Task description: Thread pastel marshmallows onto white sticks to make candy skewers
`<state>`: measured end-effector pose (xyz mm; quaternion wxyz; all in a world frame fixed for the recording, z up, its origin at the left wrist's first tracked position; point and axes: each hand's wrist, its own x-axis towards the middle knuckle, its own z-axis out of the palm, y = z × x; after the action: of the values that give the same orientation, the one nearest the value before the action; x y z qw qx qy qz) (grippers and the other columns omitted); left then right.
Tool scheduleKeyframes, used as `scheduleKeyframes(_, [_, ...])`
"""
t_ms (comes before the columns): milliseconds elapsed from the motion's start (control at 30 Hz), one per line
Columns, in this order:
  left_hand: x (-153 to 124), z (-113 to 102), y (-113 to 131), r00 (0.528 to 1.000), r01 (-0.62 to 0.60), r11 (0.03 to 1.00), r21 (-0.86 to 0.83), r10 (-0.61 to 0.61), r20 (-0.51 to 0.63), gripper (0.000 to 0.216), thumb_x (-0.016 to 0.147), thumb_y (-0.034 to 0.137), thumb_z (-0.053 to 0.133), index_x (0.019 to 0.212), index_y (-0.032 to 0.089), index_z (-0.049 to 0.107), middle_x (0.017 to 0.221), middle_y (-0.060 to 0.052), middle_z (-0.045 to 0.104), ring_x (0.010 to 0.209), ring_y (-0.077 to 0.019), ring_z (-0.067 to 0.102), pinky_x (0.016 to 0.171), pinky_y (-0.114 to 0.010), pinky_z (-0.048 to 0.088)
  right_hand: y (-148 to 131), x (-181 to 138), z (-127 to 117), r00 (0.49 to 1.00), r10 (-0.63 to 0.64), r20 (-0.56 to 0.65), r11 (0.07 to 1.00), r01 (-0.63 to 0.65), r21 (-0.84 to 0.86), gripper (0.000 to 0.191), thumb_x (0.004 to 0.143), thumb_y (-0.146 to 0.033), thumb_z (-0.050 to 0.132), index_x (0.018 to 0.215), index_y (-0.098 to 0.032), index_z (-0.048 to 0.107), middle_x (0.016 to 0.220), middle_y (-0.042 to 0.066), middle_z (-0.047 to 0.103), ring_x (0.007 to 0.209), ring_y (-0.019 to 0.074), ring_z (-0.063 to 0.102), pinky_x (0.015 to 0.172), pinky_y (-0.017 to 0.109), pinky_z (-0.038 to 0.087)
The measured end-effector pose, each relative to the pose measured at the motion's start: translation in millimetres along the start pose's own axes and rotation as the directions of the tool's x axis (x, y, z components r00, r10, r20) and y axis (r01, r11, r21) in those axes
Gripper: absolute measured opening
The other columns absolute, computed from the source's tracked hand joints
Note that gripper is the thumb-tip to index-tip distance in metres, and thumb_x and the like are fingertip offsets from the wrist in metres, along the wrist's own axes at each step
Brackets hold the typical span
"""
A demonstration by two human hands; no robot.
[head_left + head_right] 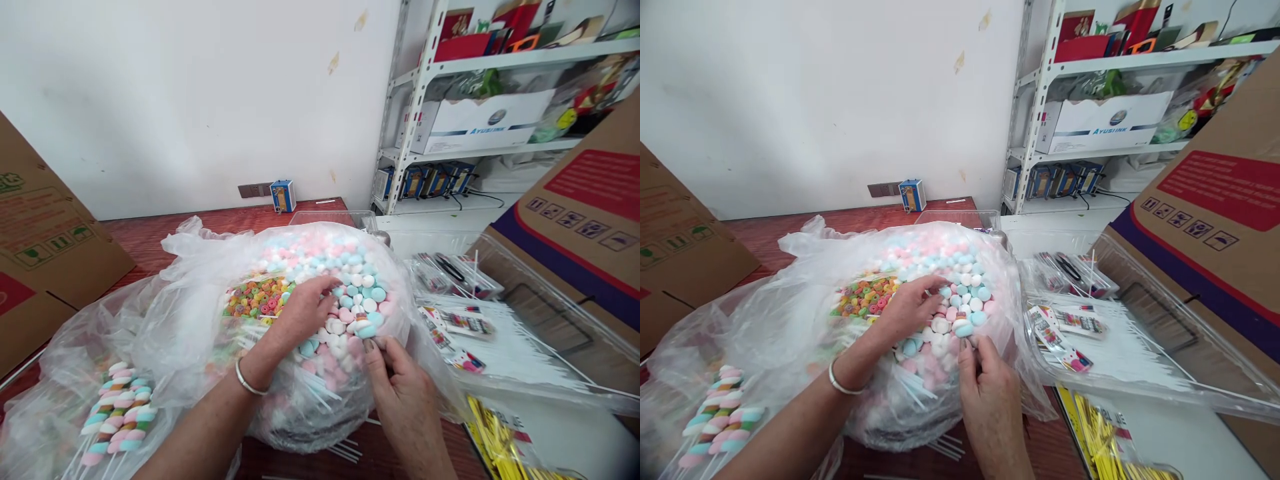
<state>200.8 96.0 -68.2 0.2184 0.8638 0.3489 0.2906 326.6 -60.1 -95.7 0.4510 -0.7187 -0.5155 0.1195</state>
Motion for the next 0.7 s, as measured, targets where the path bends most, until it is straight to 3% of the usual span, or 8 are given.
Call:
scheduleKeyframes(133, [0,-12,-7,0.998,0.055,0.998,-0.027,-0.056,-0.007,0.031,0.085,0.009,0.053,0.108,0.020,0.071,0.096,-0.004,0.074,0.089,-0.0187,0.068,0.088,-0.031,0.053,0,2,1,1.000,-0.004,-0.015,1.000,0.004,-0.012,0.037,0.096,-0.048,0.044,0.072,-0.023,0.055,0.057,-0.003,0.059,0.050,0.0144,0.050,0.049,0.024,0.035])
scheduleKeyframes(267, [4,-10,-7,0.999,-0.042,0.999,0.032,0.042,0.018,0.034,0.084,0.004,0.051,0.105,0.019,0.073,0.106,-0.007,0.072,0.098,-0.0200,0.068,0.092,-0.033,0.052,-1,2,3,1.000,0.012,-0.006,1.000,-0.012,-0.009,0.037,0.096,-0.049,0.044,0.070,-0.023,0.053,0.055,-0.003,0.057,0.049,0.0142,0.049,0.049,0.024,0.034])
scheduleKeyframes(367, [5,-4,-7,0.987,-0.131,0.986,0.102,0.120,0.108,0.038,0.080,0.001,0.051,0.106,0.019,0.072,0.111,-0.009,0.068,0.102,-0.0204,0.067,0.093,-0.032,0.052,0,3,4,1.000,0.014,0.001,1.000,-0.014,-0.001,0.036,0.096,-0.048,0.044,0.071,-0.023,0.053,0.057,-0.003,0.058,0.050,0.0145,0.051,0.049,0.023,0.035])
scheduleKeyframes(467, [6,1,-10,0.978,-0.162,0.969,0.189,0.132,0.163,0.038,0.078,-0.001,0.051,0.104,0.019,0.071,0.111,-0.009,0.065,0.102,-0.0210,0.065,0.092,-0.032,0.052,1,2,4,1.000,0.001,-0.002,1.000,-0.001,0.002,0.036,0.096,-0.046,0.044,0.070,-0.023,0.053,0.056,-0.003,0.057,0.049,0.0141,0.049,0.048,0.023,0.034])
scheduleKeyframes(567, [7,3,-10,0.987,-0.137,0.965,0.223,0.113,0.117,0.033,0.078,0.001,0.051,0.098,0.018,0.071,0.105,-0.009,0.065,0.095,-0.0208,0.064,0.087,-0.032,0.053,0,1,4,1.000,0.004,-0.013,1.000,-0.004,0.024,0.035,0.095,-0.046,0.046,0.071,-0.022,0.054,0.057,-0.003,0.058,0.050,0.0141,0.050,0.049,0.023,0.035])
scheduleKeyframes(633, [6,0,-7,0.998,-0.059,0.989,0.134,0.055,0.034,0.029,0.077,0.005,0.055,0.097,0.018,0.071,0.096,-0.007,0.066,0.084,-0.0184,0.063,0.078,-0.030,0.053,-2,1,5,0.999,0.028,-0.035,0.998,-0.026,0.065,0.034,0.094,-0.047,0.048,0.075,-0.022,0.058,0.057,-0.003,0.060,0.051,0.0142,0.051,0.050,0.023,0.037])
scheduleKeyframes(700, [3,-6,-1,0.997,0.073,0.992,-0.100,-0.070,0.034,0.026,0.079,0.012,0.058,0.101,0.018,0.070,0.081,-0.003,0.066,0.069,-0.0149,0.060,0.065,-0.026,0.051,-6,3,5,0.996,0.067,-0.066,0.991,-0.058,0.124,0.033,0.093,-0.049,0.051,0.080,-0.021,0.062,0.058,-0.003,0.061,0.053,0.0145,0.053,0.053,0.023,0.039])
